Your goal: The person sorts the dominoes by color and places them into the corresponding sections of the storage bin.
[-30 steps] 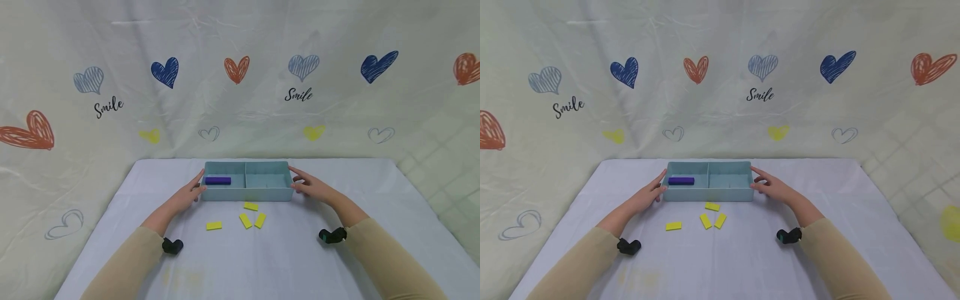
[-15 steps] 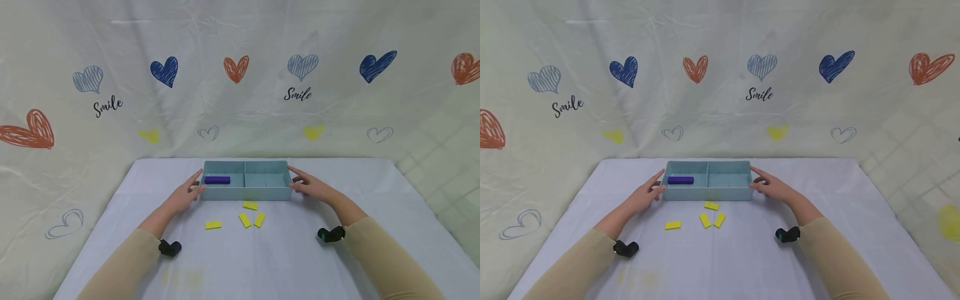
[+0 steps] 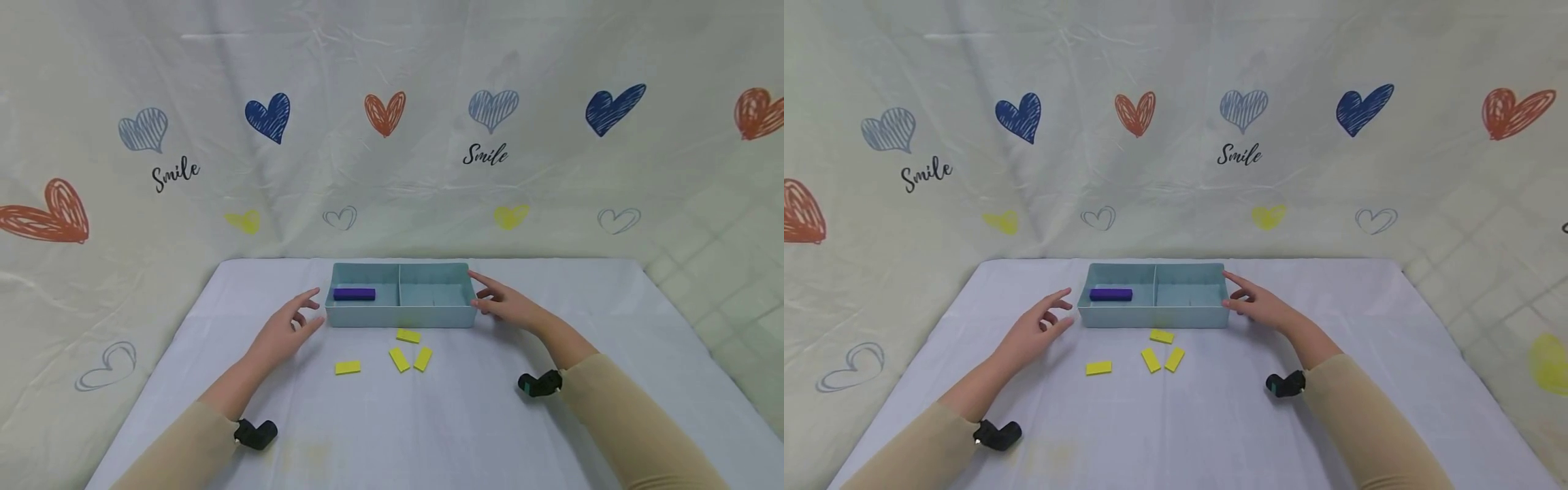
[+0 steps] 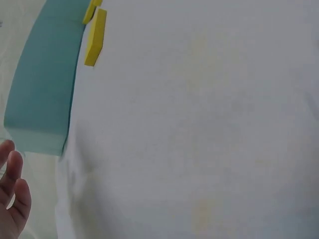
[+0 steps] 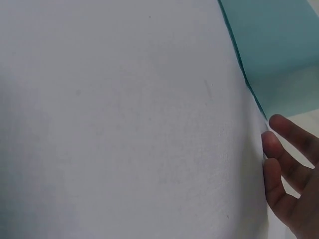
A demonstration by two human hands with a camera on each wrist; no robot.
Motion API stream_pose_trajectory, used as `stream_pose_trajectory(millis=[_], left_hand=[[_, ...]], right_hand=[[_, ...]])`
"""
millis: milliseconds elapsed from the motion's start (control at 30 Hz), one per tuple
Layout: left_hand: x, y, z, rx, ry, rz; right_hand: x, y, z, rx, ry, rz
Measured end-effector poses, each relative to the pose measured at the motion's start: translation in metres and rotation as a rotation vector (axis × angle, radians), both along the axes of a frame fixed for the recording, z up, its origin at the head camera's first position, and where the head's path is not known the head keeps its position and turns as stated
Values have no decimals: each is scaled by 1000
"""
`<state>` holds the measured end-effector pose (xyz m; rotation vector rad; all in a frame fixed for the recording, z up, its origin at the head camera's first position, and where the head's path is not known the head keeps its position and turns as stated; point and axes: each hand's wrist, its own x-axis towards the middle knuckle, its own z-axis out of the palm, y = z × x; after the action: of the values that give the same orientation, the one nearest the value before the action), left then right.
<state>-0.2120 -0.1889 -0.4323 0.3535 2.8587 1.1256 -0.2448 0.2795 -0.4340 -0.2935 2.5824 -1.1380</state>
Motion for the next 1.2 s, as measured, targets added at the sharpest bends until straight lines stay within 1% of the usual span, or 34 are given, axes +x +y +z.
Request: stream_pose_trajectory(millis=[100,200,367,500,600,667,767,867,933,1100,1200], left_hand=[[9,-2,2,-30,28,-31],[18,-3,2,-75,47,-68],[30,2,0,-148,77,-155],[35,10,-1,-234,83,-240],[36,17,-2,-289,76,-304],[36,20,-4,-314,59,-334],[35,24,-6,-351,27,-363],[34,25,-10,-388,13,-383],[33,26,-11,-402,21,-398],[31,25,-13,-432,90,-444],[30,24,-13,-449,115,-469]], right_hand=[[0,0,-1,-3,2,7],[1,0,0,-8,0,3],[2,1,1,-5,-5,-5],[2,2,2,2,-2,5],[2,2,2,3,-2,-3],[2,1,2,3,-1,-4],[2,0,2,2,-1,-10],[2,0,2,-1,-4,-5],[2,0,2,-6,-10,-9],[2,1,2,-14,-11,-2],[1,2,1,-15,-10,-1]])
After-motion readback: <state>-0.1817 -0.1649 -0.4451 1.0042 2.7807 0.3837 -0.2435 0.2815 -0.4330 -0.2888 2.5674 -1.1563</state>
